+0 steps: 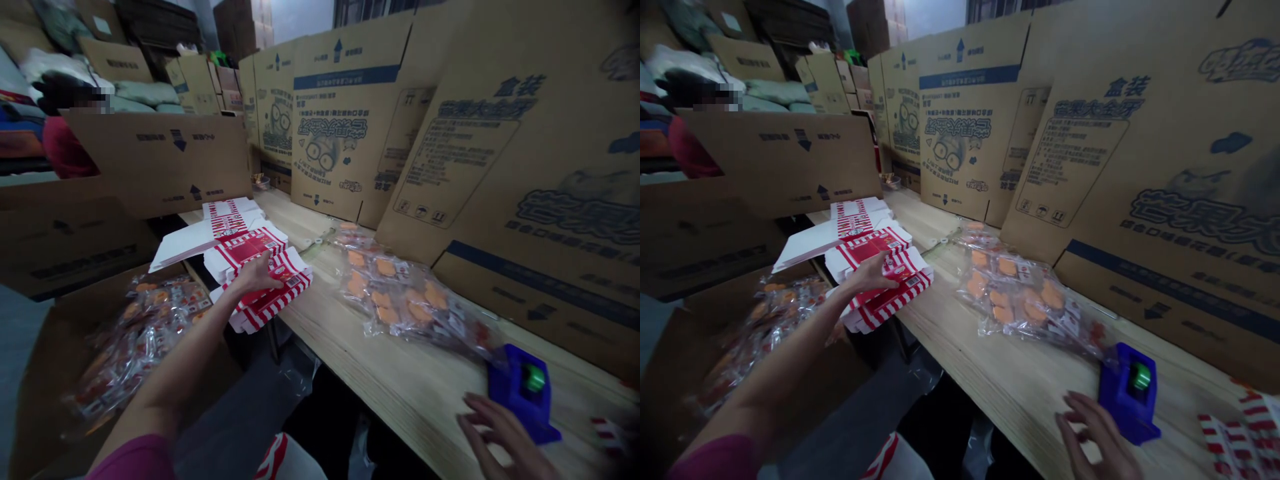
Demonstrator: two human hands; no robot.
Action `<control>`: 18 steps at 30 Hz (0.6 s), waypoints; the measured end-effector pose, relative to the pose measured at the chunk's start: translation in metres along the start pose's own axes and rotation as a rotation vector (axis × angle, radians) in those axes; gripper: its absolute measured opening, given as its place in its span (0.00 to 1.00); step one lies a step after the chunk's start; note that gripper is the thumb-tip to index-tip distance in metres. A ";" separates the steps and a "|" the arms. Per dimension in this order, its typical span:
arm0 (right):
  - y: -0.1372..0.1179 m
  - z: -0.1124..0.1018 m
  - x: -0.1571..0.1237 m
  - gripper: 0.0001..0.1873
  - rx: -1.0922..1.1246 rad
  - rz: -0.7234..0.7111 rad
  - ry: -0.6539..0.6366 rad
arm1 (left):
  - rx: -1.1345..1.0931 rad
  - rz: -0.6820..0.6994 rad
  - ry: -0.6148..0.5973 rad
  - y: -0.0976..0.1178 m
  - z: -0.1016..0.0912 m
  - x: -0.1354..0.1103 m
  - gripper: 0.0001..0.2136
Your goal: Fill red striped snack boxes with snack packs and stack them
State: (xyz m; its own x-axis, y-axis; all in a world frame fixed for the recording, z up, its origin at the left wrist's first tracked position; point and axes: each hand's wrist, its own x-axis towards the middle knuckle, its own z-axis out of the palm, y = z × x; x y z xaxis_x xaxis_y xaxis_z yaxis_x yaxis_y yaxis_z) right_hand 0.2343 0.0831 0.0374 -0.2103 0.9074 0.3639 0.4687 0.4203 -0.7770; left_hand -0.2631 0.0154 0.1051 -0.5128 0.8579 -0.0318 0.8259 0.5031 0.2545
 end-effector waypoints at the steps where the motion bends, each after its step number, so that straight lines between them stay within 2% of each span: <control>1: -0.012 0.016 0.001 0.22 0.077 0.055 -0.092 | -0.038 0.033 0.032 0.007 -0.008 -0.010 0.46; 3: -0.043 0.049 0.003 0.20 0.285 0.183 -0.280 | -0.131 0.169 0.106 0.026 -0.017 -0.034 0.48; 5: -0.072 0.080 0.007 0.22 0.529 0.238 -0.397 | -0.197 0.346 0.155 0.048 -0.017 -0.061 0.51; 6: -0.084 0.091 0.010 0.23 0.616 0.244 -0.399 | -0.210 0.421 0.162 0.059 -0.013 -0.074 0.51; 7: -0.093 0.099 0.014 0.23 0.639 0.206 -0.308 | -0.212 0.479 0.162 0.069 -0.008 -0.086 0.52; 9: -0.103 0.104 0.023 0.24 0.507 0.051 -0.021 | -0.191 0.534 0.163 0.088 0.008 -0.106 0.54; 10: -0.105 0.102 0.028 0.23 0.383 -0.044 0.086 | -0.168 0.537 0.161 0.097 0.018 -0.114 0.55; 11: -0.104 0.098 0.032 0.22 0.253 -0.132 0.125 | -0.143 0.529 0.152 0.106 0.028 -0.120 0.55; 12: -0.103 0.094 0.035 0.21 0.128 -0.199 0.092 | -0.120 0.518 0.133 0.116 0.040 -0.126 0.56; 14: -0.098 0.085 0.035 0.17 -0.106 -0.232 -0.100 | -0.090 0.509 0.066 0.136 0.066 -0.136 0.57; 16: -0.090 0.081 0.029 0.16 -0.331 -0.150 -0.290 | -0.078 0.525 -0.006 0.155 0.097 -0.145 0.58; 18: -0.078 0.081 0.019 0.16 -0.498 -0.030 -0.401 | -0.072 0.549 -0.066 0.167 0.128 -0.153 0.59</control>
State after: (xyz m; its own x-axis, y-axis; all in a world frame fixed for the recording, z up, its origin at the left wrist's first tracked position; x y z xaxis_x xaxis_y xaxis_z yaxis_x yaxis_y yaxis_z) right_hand 0.1243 0.0678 0.0634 -0.4890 0.8680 0.0858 0.7800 0.4792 -0.4023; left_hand -0.0165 -0.0185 0.0289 0.0053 0.9979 0.0646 0.9482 -0.0255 0.3165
